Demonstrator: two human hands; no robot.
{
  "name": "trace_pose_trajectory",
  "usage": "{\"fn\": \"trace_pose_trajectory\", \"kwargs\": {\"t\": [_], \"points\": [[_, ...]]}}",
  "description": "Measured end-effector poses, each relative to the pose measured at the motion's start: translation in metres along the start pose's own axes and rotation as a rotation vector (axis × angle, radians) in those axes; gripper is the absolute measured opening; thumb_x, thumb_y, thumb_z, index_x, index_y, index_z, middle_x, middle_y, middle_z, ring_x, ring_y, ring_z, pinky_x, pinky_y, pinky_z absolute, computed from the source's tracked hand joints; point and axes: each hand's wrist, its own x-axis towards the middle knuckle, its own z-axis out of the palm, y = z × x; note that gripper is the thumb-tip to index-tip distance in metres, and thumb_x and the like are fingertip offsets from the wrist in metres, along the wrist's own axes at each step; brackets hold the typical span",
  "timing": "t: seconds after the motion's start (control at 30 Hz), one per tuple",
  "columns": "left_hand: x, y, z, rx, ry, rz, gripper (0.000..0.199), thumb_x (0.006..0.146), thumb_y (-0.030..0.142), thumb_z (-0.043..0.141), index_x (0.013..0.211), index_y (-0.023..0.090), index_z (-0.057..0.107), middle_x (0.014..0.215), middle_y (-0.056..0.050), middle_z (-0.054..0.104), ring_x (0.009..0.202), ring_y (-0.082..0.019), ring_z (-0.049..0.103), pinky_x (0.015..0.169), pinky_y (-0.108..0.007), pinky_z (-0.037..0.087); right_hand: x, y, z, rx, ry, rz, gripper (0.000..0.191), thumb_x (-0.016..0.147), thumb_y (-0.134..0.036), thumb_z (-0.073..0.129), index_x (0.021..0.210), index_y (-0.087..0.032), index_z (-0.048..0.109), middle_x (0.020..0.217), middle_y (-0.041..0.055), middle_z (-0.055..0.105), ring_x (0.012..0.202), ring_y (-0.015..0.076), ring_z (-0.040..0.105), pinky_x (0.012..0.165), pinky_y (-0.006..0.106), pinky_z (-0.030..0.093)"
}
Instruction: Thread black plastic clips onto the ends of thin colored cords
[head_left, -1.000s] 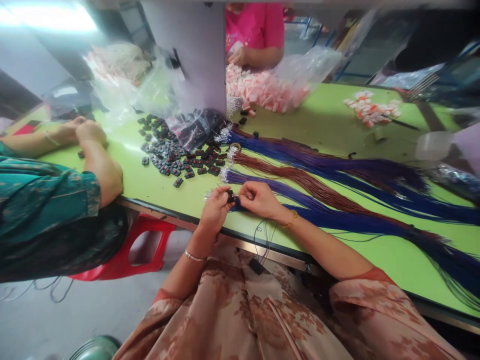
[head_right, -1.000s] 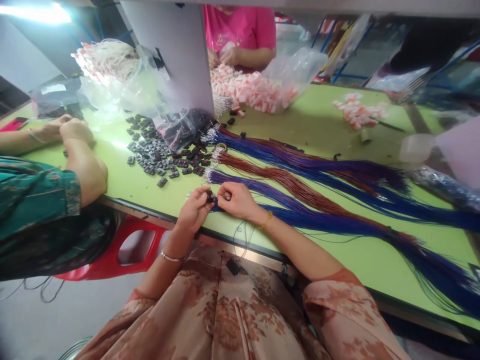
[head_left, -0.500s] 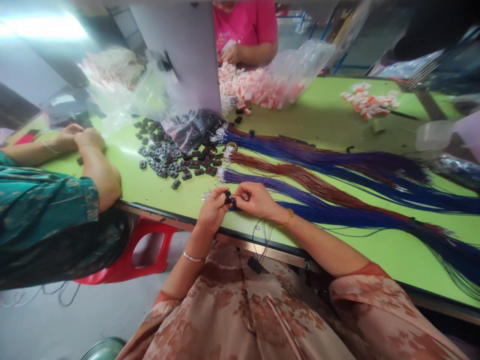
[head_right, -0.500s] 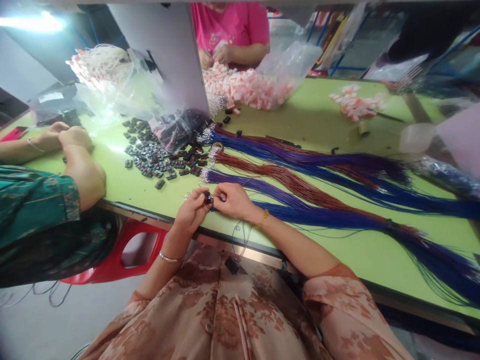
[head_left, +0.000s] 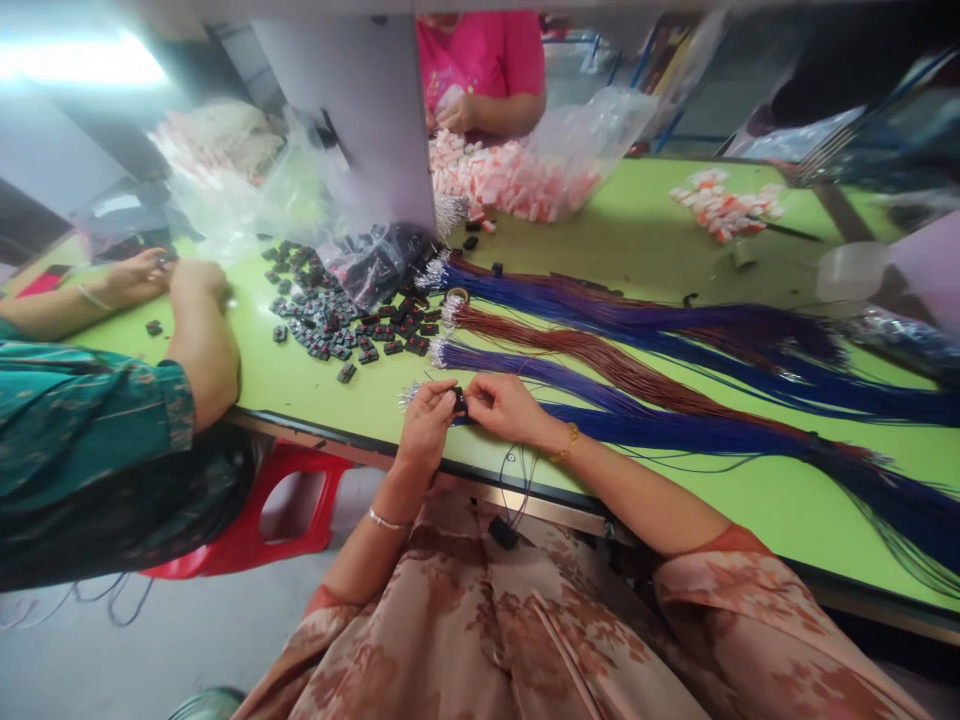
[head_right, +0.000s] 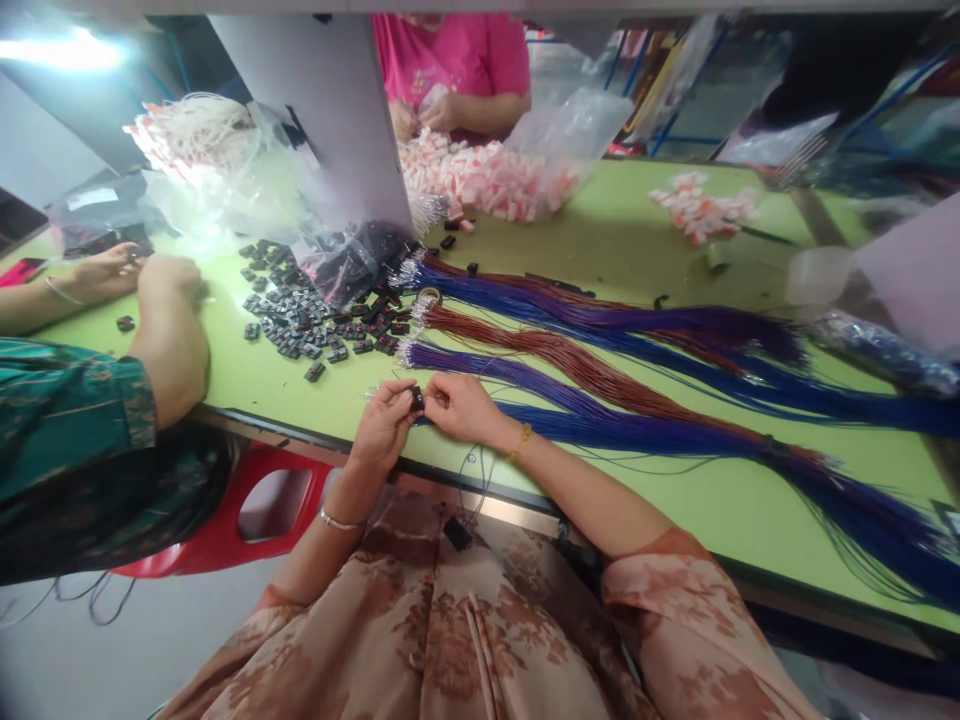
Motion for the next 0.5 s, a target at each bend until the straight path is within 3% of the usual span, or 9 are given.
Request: {"fn": "trace_pose_trajectory", "kwargs": {"t": [0.2, 0.3, 0.37, 0.43, 0.5], "points": [[-0.003, 0.002, 0.004, 0.021, 0.020, -0.005, 0.033, 0.063, 0.025, 0.082, 0.089, 0.016, 0.063, 0.073, 0.002, 0.066, 0.063, -0.007, 0.060, 0.062, -0.019, 0.049, -0.002, -0.007, 0.002, -0.090, -0.023, 0.028, 0.016, 0.077, -0.023, 0.054, 0.062, -0.017, 0.053, 0.055, -0.0029, 0.051, 0.051, 0.0090, 0.039, 0.052, 0.023, 0.026], [-0.001, 0.006, 0.005, -0.004, 0.000, -0.007, 0.032, 0.066, 0.025, 0.080, 0.092, 0.017, 0.064, 0.078, 0.000, 0.067, 0.068, -0.008, 0.062, 0.065, -0.020, 0.050, 0.011, -0.008, -0.020, -0.066, -0.073, -0.021, 0.018, 0.084, -0.026, 0.051, 0.073, -0.017, 0.061, 0.067, 0.0002, 0.062, 0.060, 0.0111, 0.049, 0.059, 0.023, 0.033], [0.002, 0.007, 0.006, -0.020, -0.024, -0.002, 0.031, 0.068, 0.026, 0.078, 0.094, 0.018, 0.064, 0.081, -0.001, 0.067, 0.072, -0.010, 0.062, 0.067, -0.021, 0.051, 0.029, -0.002, -0.041, -0.112, -0.005, -0.018, 0.022, 0.089, -0.029, 0.048, 0.085, -0.016, 0.066, 0.081, 0.0034, 0.066, 0.071, 0.0135, 0.054, 0.067, 0.024, 0.038], [0.007, 0.006, 0.008, -0.028, -0.028, -0.004, 0.030, 0.069, 0.026, 0.078, 0.095, 0.018, 0.063, 0.082, -0.002, 0.067, 0.074, -0.010, 0.063, 0.067, -0.022, 0.051, 0.050, 0.012, -0.059, -0.300, 0.114, 0.064, 0.023, 0.090, -0.029, 0.049, 0.090, -0.016, 0.068, 0.088, 0.0067, 0.067, 0.077, 0.0163, 0.055, 0.072, 0.026, 0.038], [0.012, 0.004, 0.008, -0.038, -0.008, -0.018, 0.031, 0.068, 0.026, 0.079, 0.094, 0.018, 0.063, 0.081, -0.002, 0.067, 0.073, -0.010, 0.062, 0.066, -0.022, 0.051, 0.068, 0.028, -0.069, -0.510, 0.121, 0.158, 0.021, 0.087, -0.027, 0.053, 0.094, -0.016, 0.070, 0.093, 0.0089, 0.065, 0.081, 0.0187, 0.055, 0.072, 0.028, 0.037]]}}
